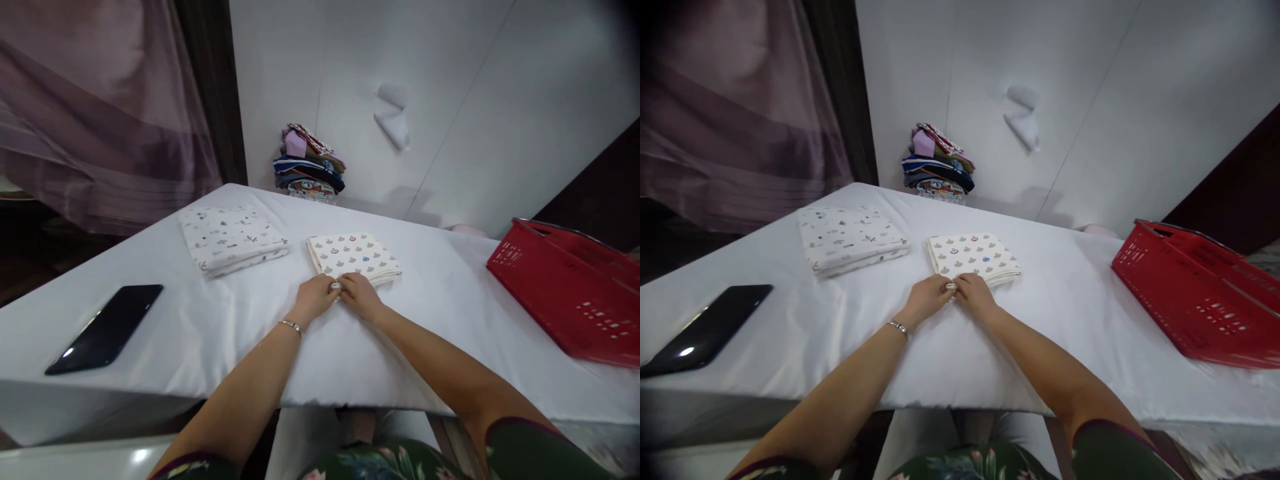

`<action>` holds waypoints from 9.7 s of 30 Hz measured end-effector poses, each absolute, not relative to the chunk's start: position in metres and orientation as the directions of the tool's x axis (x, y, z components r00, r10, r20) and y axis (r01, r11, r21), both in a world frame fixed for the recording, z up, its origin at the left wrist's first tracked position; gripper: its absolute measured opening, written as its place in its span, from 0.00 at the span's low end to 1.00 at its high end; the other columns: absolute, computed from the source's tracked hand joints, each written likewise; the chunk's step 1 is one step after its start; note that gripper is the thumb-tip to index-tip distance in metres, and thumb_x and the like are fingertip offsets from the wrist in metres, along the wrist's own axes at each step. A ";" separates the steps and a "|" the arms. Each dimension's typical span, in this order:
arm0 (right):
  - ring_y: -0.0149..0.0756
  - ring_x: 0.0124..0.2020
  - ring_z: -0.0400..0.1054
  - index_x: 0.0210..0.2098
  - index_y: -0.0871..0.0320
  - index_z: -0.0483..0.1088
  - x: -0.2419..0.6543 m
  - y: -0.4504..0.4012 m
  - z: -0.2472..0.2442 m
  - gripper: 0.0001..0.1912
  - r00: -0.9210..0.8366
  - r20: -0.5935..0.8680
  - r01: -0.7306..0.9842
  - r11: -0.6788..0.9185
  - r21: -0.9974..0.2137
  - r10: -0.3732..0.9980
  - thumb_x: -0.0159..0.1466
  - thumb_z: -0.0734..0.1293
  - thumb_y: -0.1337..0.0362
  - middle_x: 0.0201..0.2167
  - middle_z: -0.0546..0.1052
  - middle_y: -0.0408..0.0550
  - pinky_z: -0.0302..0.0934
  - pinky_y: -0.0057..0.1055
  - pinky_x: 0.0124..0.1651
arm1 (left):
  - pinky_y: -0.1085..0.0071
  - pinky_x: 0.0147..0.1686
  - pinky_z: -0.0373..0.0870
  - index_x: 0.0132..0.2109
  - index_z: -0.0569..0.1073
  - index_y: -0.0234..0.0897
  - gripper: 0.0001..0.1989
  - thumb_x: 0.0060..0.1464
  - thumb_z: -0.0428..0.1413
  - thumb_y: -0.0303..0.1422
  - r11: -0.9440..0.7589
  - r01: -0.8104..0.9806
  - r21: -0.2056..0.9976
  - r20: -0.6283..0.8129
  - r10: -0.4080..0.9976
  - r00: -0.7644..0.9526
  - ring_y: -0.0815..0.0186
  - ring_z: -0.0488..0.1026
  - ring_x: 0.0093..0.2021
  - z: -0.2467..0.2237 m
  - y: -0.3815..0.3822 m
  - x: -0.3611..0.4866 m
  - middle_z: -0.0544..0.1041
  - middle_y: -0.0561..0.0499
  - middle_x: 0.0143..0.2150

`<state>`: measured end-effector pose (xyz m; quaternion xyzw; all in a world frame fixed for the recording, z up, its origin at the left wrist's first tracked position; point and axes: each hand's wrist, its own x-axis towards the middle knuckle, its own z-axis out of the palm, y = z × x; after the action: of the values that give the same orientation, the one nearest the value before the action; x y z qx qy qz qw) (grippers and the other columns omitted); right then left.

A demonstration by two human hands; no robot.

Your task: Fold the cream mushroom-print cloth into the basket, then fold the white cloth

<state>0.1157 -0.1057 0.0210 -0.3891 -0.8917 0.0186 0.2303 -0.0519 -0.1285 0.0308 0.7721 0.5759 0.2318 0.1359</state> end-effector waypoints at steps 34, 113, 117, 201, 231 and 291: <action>0.36 0.35 0.66 0.48 0.56 0.69 0.273 -0.062 0.006 0.20 0.006 0.395 0.741 0.261 -0.619 0.919 0.57 0.62 0.60 0.42 0.72 0.49 0.64 0.34 0.35 | 0.73 0.31 0.62 0.38 0.74 0.45 0.09 0.52 0.51 0.38 -0.231 0.820 0.523 0.156 0.972 0.175 0.68 0.72 0.33 0.031 -0.123 -0.053 0.75 0.57 0.31; 0.40 0.41 0.63 0.41 0.57 0.72 0.254 -0.051 0.027 0.15 -0.596 0.405 0.771 0.636 0.047 0.693 0.67 0.54 0.66 0.38 0.73 0.52 0.62 0.35 0.42 | 0.73 0.29 0.56 0.33 0.73 0.42 0.13 0.56 0.50 0.44 -0.276 0.811 0.516 0.179 0.961 0.213 0.68 0.70 0.32 0.032 -0.121 -0.054 0.74 0.56 0.30; 0.40 0.41 0.62 0.39 0.58 0.71 0.256 -0.057 0.022 0.15 -0.568 0.472 0.783 0.619 0.059 0.674 0.67 0.54 0.67 0.38 0.72 0.53 0.62 0.34 0.42 | 0.73 0.28 0.55 0.32 0.73 0.41 0.16 0.58 0.46 0.43 -0.275 0.823 0.497 0.171 0.961 0.217 0.68 0.69 0.33 0.032 -0.121 -0.054 0.75 0.55 0.31; 0.45 0.62 0.52 0.59 0.55 0.59 0.185 -0.061 0.036 0.23 -0.657 0.366 0.688 0.723 -0.067 0.659 0.67 0.55 0.57 0.60 0.61 0.53 0.50 0.48 0.59 | 0.63 0.43 0.60 0.37 0.75 0.41 0.07 0.55 0.54 0.35 -0.477 0.793 0.379 0.389 0.860 0.331 0.62 0.64 0.44 0.020 -0.122 -0.047 0.72 0.50 0.38; 0.41 0.66 0.39 0.61 0.55 0.57 0.172 -0.016 0.046 0.30 -0.559 0.031 0.753 0.523 -0.400 0.829 0.66 0.51 0.48 0.65 0.51 0.50 0.37 0.44 0.64 | 0.52 0.62 0.44 0.63 0.57 0.39 0.27 0.59 0.41 0.44 -0.056 0.897 0.440 0.175 0.984 -0.025 0.59 0.38 0.68 0.012 -0.069 -0.020 0.48 0.48 0.68; 0.34 0.33 0.70 0.38 0.64 0.70 0.270 0.002 0.045 0.16 -0.101 -0.501 0.174 -0.481 -0.860 0.860 0.59 0.67 0.56 0.35 0.76 0.54 0.68 0.29 0.33 | 0.53 0.61 0.46 0.62 0.58 0.40 0.27 0.59 0.41 0.44 -0.067 0.893 0.446 0.176 0.984 -0.014 0.59 0.38 0.68 0.012 -0.063 -0.021 0.49 0.50 0.68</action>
<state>0.2703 0.0019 0.0449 -0.6083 -0.4246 0.6085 0.2818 -0.0213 -0.0628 0.0123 0.6947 0.6754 0.2255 0.1014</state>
